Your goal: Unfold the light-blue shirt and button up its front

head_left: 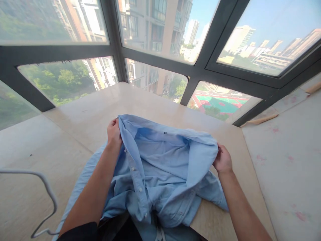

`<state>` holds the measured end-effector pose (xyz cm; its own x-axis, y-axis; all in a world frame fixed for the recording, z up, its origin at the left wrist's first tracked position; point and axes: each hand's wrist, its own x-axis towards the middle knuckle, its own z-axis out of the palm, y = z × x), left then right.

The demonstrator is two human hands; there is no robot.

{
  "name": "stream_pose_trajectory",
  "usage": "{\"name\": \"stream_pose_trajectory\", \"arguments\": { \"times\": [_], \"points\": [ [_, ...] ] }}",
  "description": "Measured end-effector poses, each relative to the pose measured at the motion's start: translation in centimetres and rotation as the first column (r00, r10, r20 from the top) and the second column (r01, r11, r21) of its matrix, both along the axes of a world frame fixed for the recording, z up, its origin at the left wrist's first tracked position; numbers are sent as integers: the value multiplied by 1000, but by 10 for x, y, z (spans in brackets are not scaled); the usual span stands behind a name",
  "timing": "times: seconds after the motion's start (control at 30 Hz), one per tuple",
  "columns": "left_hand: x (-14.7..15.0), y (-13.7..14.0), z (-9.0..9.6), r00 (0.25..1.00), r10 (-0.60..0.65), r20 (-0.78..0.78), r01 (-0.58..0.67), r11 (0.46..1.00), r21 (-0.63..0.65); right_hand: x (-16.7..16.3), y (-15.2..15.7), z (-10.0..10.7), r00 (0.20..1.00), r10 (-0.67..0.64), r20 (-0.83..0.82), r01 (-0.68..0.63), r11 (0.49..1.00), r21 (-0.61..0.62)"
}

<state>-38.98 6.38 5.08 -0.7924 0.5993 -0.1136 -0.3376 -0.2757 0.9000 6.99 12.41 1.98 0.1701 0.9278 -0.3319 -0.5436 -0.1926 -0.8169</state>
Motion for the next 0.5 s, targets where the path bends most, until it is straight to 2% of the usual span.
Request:
{"name": "stream_pose_trajectory", "arguments": {
  "times": [0.07,0.1,0.17,0.23,0.27,0.3,0.37,0.43,0.5],
  "points": [
    [6,-2,17,966,-69,-248,34,989,-143,-11,-3,10,997,73,36,-73,997,-5],
    [11,-7,23,909,-162,-384,70,967,-244,-15,-7,15,990,129,65,-129,992,-1],
    [23,-25,27,695,-429,-577,149,871,-467,-22,-16,24,940,300,160,-303,953,-6],
    [39,-52,20,421,-684,-596,166,704,-690,-25,-28,32,816,493,303,-509,860,-27],
    [47,-67,12,327,-772,-545,122,606,-786,-24,-34,35,730,567,381,-596,802,-52],
    [55,-81,4,279,-844,-458,71,494,-866,-23,-40,37,637,622,456,-662,744,-91],
    [68,-107,-15,201,-914,-353,-29,354,-935,-19,-49,36,463,682,566,-732,654,-190],
    [76,-126,-30,177,-908,-379,-130,360,-924,-12,-56,29,306,725,617,-769,570,-290],
    [78,-135,-36,216,-868,-448,-167,419,-892,-4,-62,16,179,722,669,-787,512,-343]
  ]
}}
